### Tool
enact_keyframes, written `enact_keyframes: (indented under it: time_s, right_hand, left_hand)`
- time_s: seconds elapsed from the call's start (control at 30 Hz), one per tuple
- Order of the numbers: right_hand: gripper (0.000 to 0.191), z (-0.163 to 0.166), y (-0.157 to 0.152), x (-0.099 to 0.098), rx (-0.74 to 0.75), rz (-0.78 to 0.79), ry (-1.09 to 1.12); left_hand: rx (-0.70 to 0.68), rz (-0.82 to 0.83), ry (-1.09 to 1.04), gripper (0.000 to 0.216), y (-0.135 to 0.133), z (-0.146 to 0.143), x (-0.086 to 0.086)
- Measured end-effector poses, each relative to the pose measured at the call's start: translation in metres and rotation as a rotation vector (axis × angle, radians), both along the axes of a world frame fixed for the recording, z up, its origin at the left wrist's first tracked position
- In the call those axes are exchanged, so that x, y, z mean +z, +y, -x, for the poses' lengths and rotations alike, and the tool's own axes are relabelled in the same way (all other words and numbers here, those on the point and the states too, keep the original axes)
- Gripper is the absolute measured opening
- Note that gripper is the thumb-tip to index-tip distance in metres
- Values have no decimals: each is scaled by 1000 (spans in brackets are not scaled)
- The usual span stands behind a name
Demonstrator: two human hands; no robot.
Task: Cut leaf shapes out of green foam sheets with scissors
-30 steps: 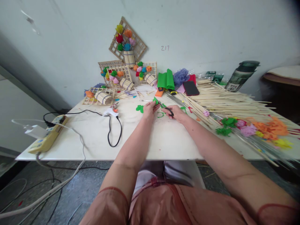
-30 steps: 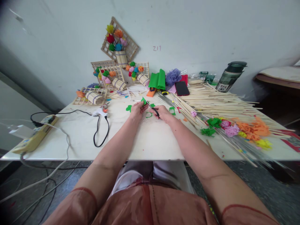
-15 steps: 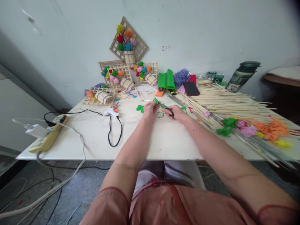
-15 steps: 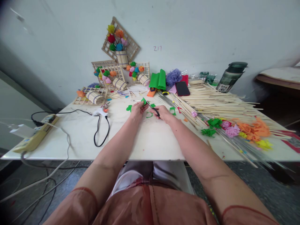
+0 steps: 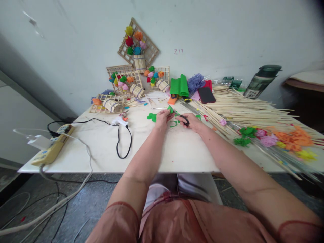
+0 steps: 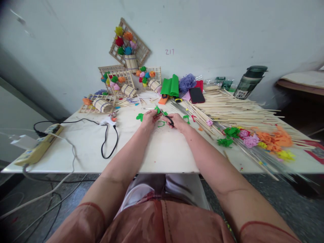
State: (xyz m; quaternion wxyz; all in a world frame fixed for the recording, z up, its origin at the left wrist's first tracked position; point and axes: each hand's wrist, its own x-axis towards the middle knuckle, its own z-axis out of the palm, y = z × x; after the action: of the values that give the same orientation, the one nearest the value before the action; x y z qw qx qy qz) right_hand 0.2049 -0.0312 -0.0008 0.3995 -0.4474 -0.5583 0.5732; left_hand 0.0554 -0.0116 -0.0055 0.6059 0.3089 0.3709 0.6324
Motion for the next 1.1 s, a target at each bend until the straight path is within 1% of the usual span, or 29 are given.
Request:
enact_keyframes:
  time_s: [0.43,0.73,0.93,1.1]
  right_hand:
    - [25,1,-1,2,-30,-31,-26]
    - [27,-1,2,-1,-13,-20,-24]
    - [26,-2,-2,3,-8,-22,-20]
    - [27,-1,-3,6,-25,-44,-42]
  left_hand:
    - [4,1,-10,14,0,1,1]
    - [-8,-14,17,19,2,2,-1]
    - [-33,-29,43,26,2,3,-1]
    - [-31,-20,46,26,2,3,-1]
